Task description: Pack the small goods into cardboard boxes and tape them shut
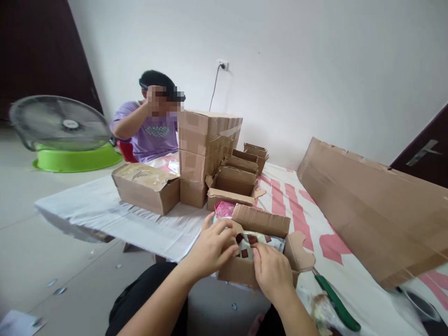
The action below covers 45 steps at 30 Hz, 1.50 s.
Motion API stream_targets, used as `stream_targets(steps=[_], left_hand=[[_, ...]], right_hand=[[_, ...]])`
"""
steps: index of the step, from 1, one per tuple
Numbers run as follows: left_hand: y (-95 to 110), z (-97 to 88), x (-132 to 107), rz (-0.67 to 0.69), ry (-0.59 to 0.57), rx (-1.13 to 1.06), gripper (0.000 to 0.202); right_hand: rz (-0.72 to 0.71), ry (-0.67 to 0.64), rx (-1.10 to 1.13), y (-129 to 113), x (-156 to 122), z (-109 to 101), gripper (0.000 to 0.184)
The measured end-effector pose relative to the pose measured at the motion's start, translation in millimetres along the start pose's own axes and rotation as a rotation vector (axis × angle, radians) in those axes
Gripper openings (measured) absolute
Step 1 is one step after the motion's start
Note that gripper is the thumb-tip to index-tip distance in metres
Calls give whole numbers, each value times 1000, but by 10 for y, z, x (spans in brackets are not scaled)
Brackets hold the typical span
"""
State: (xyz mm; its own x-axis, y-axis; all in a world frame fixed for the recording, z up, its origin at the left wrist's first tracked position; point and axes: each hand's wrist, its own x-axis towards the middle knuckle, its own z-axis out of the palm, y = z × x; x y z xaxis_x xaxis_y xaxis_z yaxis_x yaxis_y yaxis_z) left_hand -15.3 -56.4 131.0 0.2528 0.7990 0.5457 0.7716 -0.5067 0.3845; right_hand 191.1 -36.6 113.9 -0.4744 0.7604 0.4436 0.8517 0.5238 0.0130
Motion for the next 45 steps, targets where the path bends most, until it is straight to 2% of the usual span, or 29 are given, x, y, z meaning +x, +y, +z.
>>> stream_targets(steps=[5,8,11,13,16,18,21,25,27,29,31,33,35,37,40,45], left_hand=[[-5,87,-40,153,-142,-64,25],[13,128,-49,111,-112,-13,26],[-17,61,-57,38,-22,-2,20],[-36,8,-59,42,8,-23,21],[-10,18,-42,149,-63,-25,24],[42,85,-19,166,-110,22,29],[130,185,11,98,-88,97,35],[170,173,1,96,3,120,21],[111,117,-19,52,105,138,17],[-9,67,-39,-69,197,172,11],[-153,47,-57,-211,221,207,11],[-256,68,-74,-277,200,181,12],[-271,115,-95,-233,178,49,14],[-202,169,-123,-96,126,-93,20],[-50,235,-174,70,19,-104,20],[21,279,-226,50,-20,-67,25]], right_hand=[[-13,-51,43,-33,32,-54,34],[-5,-51,35,-50,36,-71,33],[-3,-43,34,-61,21,-74,33],[-3,-41,43,-63,10,-71,33],[-6,-43,45,-57,8,-65,32],[-12,-46,32,-52,18,-61,33],[-6,-58,20,-49,37,-62,34],[5,-64,47,-57,43,-68,33],[17,-65,54,-60,36,-70,34],[32,-59,52,-61,28,-67,34],[36,-48,54,-64,21,-64,34],[26,-41,66,-70,20,-64,35],[16,-37,81,-75,29,-69,36],[17,-30,96,-61,46,-75,35],[33,-67,153,47,90,-81,33],[191,-259,265,396,202,-117,38]])
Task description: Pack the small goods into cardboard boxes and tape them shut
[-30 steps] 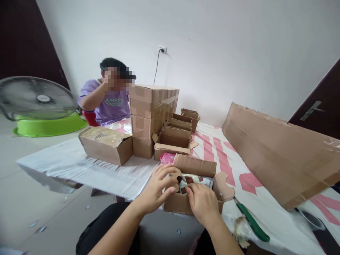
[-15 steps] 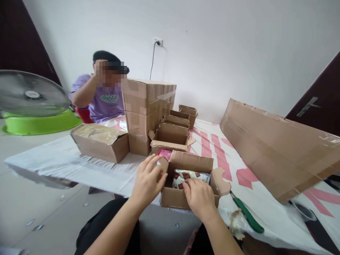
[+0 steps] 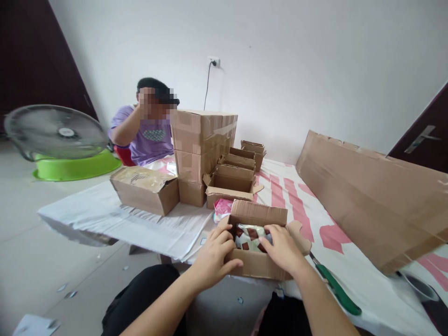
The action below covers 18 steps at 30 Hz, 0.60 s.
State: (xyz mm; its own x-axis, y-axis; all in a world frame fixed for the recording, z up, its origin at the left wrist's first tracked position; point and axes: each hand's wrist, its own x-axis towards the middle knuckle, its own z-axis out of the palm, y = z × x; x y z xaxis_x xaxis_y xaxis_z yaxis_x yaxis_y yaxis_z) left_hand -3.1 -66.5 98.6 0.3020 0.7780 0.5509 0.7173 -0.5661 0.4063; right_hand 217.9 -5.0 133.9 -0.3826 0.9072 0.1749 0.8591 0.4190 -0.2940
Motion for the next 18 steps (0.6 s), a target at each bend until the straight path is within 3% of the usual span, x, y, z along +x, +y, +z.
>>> stream_targets(steps=[6,9,12,15,18], left_hand=[[-16,-8,7,-17,13,-31,24],[-21,0,-4,-16,16,-31,25],[-23,17,-23,-5,25,-28,25],[-8,34,-15,2,47,-5,22],[-9,24,30,21,35,48,20]], right_hand=[[85,-91,-195,23,114,-149,28],[62,-98,-218,-29,129,-143,29],[37,-74,-234,-17,109,-107,18],[-8,-22,-170,22,69,-85,12],[-51,-1,31,47,60,-155,12]])
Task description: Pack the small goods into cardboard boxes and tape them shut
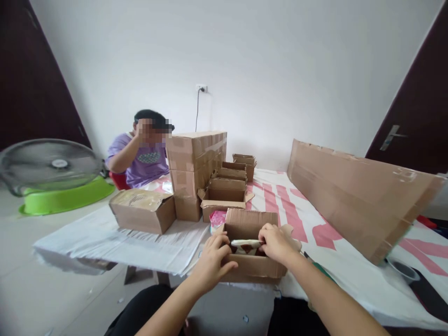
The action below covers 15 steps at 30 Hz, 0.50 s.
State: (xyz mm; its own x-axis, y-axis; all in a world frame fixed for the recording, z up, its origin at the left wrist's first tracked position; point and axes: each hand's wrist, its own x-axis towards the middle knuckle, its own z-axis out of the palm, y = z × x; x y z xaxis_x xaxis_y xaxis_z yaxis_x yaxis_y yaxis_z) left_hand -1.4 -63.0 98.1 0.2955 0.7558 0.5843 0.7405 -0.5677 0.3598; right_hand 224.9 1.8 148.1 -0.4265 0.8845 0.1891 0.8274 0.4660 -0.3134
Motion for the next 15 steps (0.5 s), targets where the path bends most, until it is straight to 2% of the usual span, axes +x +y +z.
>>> stream_targets(steps=[2,5,8,10,12,15], left_hand=[[-45,-39,35,34,-29,58,21],[-182,-159,71,81,-94,165,22],[-320,-339,145,57,-228,259,24],[-344,-477,302,19,-291,224,25],[-285,-617,594,-14,-205,85,33],[-86,-794,1236,-125,114,-276,66]], right_hand=[[31,51,113,5,36,-141,11],[71,179,178,15,163,-499,5],[60,315,204,32,366,-924,6],[59,376,204,32,528,-1167,8],[50,406,195,2,696,-1354,11],[9,419,184,-117,906,-1554,12]])
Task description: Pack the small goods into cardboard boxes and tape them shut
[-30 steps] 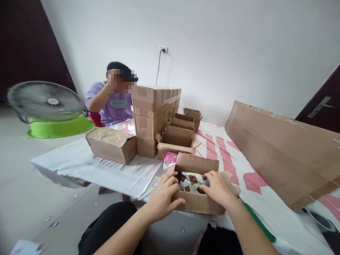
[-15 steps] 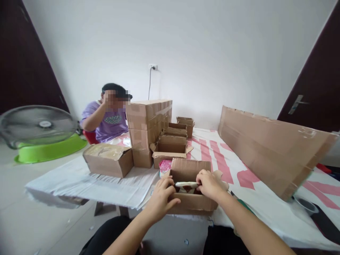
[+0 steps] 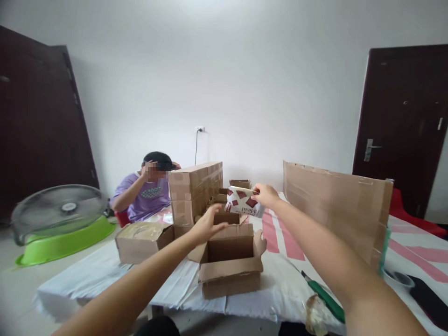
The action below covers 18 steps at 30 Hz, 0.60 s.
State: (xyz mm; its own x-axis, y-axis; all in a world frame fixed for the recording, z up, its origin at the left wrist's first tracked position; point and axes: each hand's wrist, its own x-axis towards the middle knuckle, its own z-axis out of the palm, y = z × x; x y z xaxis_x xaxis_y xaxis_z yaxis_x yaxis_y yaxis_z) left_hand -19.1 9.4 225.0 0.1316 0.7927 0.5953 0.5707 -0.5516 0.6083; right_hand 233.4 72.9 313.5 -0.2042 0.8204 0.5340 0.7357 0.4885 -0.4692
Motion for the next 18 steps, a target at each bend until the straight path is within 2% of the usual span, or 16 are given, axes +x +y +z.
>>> stream_targets(steps=[2,3,5,7,10,12,15,18], left_hand=[[191,25,417,-165,61,-370,83],[258,46,590,-183,52,-423,82],[323,86,825,-208,27,-505,66],[305,108,915,-209,36,-537,56],[214,82,878,-213,118,-571,56],[185,52,802,-212,166,-573,55],[264,85,603,-197,171,-582,53],[451,266,204,-174,117,-611,54]], right_hand=[[-28,-2,2,-116,115,-37,13],[-36,6,3,-166,152,-56,13],[-32,53,11,-220,186,-89,18],[2,131,29,-190,170,-100,35],[91,194,93,-17,62,-40,68],[140,173,159,110,-64,50,79],[141,119,289,191,-359,214,84],[39,89,535,196,-830,373,76]])
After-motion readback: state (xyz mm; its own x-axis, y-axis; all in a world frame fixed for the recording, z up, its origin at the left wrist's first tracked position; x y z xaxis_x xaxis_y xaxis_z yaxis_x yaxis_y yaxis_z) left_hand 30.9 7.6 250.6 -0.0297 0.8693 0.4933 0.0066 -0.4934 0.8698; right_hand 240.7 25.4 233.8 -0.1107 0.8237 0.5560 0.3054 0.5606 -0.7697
